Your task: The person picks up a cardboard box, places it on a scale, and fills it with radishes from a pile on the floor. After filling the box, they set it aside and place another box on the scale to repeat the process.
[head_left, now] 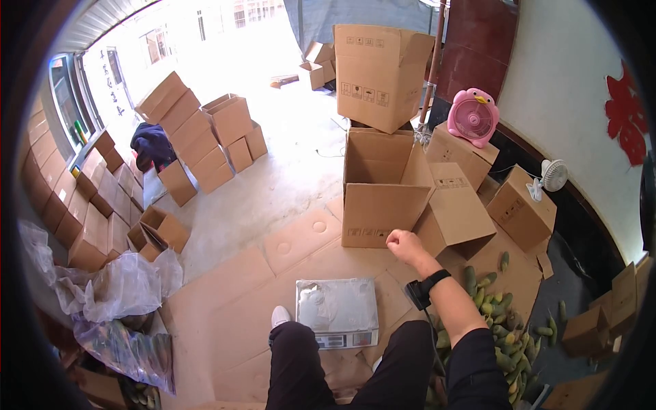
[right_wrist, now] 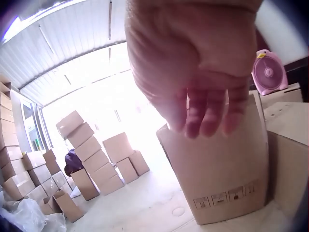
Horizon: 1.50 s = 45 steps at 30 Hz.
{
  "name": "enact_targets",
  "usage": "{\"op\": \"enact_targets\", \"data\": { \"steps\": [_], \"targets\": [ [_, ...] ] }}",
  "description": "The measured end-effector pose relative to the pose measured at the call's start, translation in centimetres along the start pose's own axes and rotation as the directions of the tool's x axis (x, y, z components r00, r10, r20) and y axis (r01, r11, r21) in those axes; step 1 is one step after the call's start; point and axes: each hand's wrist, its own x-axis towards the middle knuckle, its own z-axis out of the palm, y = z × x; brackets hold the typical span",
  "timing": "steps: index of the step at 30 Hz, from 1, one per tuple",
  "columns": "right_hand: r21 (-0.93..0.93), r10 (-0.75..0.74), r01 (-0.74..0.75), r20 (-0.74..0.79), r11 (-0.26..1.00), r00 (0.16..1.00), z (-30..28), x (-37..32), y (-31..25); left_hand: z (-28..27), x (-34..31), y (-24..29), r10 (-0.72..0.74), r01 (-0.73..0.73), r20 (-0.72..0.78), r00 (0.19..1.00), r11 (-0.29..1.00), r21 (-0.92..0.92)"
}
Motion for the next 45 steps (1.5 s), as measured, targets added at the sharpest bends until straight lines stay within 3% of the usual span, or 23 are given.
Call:
{"op": "enact_targets", "data": {
  "steps": [1,2,4,6,7,9,13,15,16,18,19,22,28,32,33,35,36,38,39,40,41,44,45],
  "targets": [
    [-0.096,-0.004,-0.003,-0.076,0.995,0.997,-0.6,1.2,0.2,0.0,0.7,1.5,0.503,-0.456,0.007,0.864,0.778,0.432],
    [-0.189,-0.014,-0.015,-0.149,0.982,0.989,-1.0,2.4,0.4,-0.1,0.9,2.8,0.822,-0.656,0.231,0.521,0.212,0.725],
    [-0.270,-0.028,-0.031,-0.213,0.962,0.977,-1.9,4.8,0.8,2.0,-9.0,15.3,0.664,-0.506,0.132,0.736,0.410,0.759],
    [-0.350,-0.052,-0.051,-0.280,0.935,0.959,-2.5,6.9,1.1,3.3,-9.3,20.3,0.826,-0.637,0.160,0.540,0.276,0.720],
    [-0.403,-0.011,-0.112,-0.290,0.908,0.957,-2.9,8.1,1.0,4.5,-8.9,22.4,0.831,-0.635,0.154,0.534,0.274,0.722],
    [-0.455,0.066,-0.191,-0.277,0.870,0.959,-3.2,10.3,1.4,6.8,-8.3,25.8,0.942,-0.744,0.077,0.327,0.207,0.635],
    [-0.561,-0.044,-0.187,-0.371,0.806,0.927,-1.9,14.2,3.2,11.3,-9.6,32.8,0.959,-0.796,0.177,0.220,0.071,0.601],
    [-0.665,-0.204,-0.123,-0.393,0.737,0.897,-1.4,15.5,4.0,13.4,-10.3,35.2,0.966,-0.854,0.232,0.112,-0.026,0.520],
    [-0.662,-0.202,-0.126,-0.396,0.739,0.896,-1.3,16.0,4.2,14.3,-10.3,36.2,0.966,-0.852,0.234,0.110,-0.029,0.522],
    [-0.600,0.046,-0.139,-0.169,0.788,0.985,-1.6,16.3,4.0,15.8,-10.4,38.0,0.956,-0.866,0.290,0.030,-0.121,0.485],
    [-0.597,0.049,-0.142,-0.170,0.790,0.984,-1.3,16.3,4.2,16.4,-10.6,38.8,0.953,-0.880,0.303,0.018,-0.129,0.458],
    [-0.634,-0.009,-0.096,-0.161,0.767,0.987,0.4,15.3,5.3,17.7,-11.3,41.2,0.948,-0.896,0.317,-0.038,-0.173,0.409],
    [-0.591,-0.263,0.165,-0.084,0.790,0.961,2.9,12.3,6.9,20.6,-12.3,46.1,0.954,-0.909,0.276,-0.114,-0.213,0.359],
    [-0.621,-0.327,0.239,-0.030,0.746,0.945,3.5,10.1,4.9,22.8,-11.6,50.1,0.941,-0.871,0.235,-0.244,-0.320,0.373],
    [-0.610,-0.344,0.249,-0.040,0.752,0.938,3.8,9.8,4.5,23.5,-10.9,51.2,0.940,-0.871,0.235,-0.247,-0.321,0.371],
    [-0.606,-0.373,0.274,-0.040,0.746,0.927,4.3,9.5,3.9,25.3,-8.7,53.8,0.974,-0.967,-0.059,-0.218,-0.207,0.150],
    [-0.611,-0.372,0.273,-0.039,0.743,0.927,4.5,9.4,3.8,26.3,-6.5,55.6,0.974,-0.967,-0.061,-0.219,-0.208,0.145],
    [-0.604,-0.394,0.301,-0.023,0.738,0.919,4.9,9.0,3.3,27.8,-2.7,58.8,0.978,-0.999,-0.206,0.040,0.039,-0.009],
    [-0.611,-0.423,0.327,-0.014,0.721,0.906,5.1,8.7,2.9,27.4,-4.3,59.6,0.978,-0.999,-0.206,0.037,0.034,-0.015],
    [-0.616,-0.422,0.324,-0.014,0.718,0.907,5.4,8.5,2.5,27.1,-6.0,60.5,0.947,-0.924,-0.100,0.304,0.268,-0.271],
    [-0.629,-0.449,0.356,0.013,0.691,0.893,5.5,8.2,2.1,26.8,-7.1,61.2,0.851,-0.732,0.071,0.521,0.488,-0.476],
    [-0.660,-0.513,0.416,0.054,0.625,0.857,5.9,7.8,1.9,26.7,-6.1,62.2,0.829,-0.694,0.176,0.530,0.544,-0.471],
    [-0.669,-0.548,0.453,0.081,0.589,0.833,5.8,7.7,1.7,27.4,-4.3,62.1,0.822,-0.695,0.118,0.557,0.539,-0.475]
  ]
}}
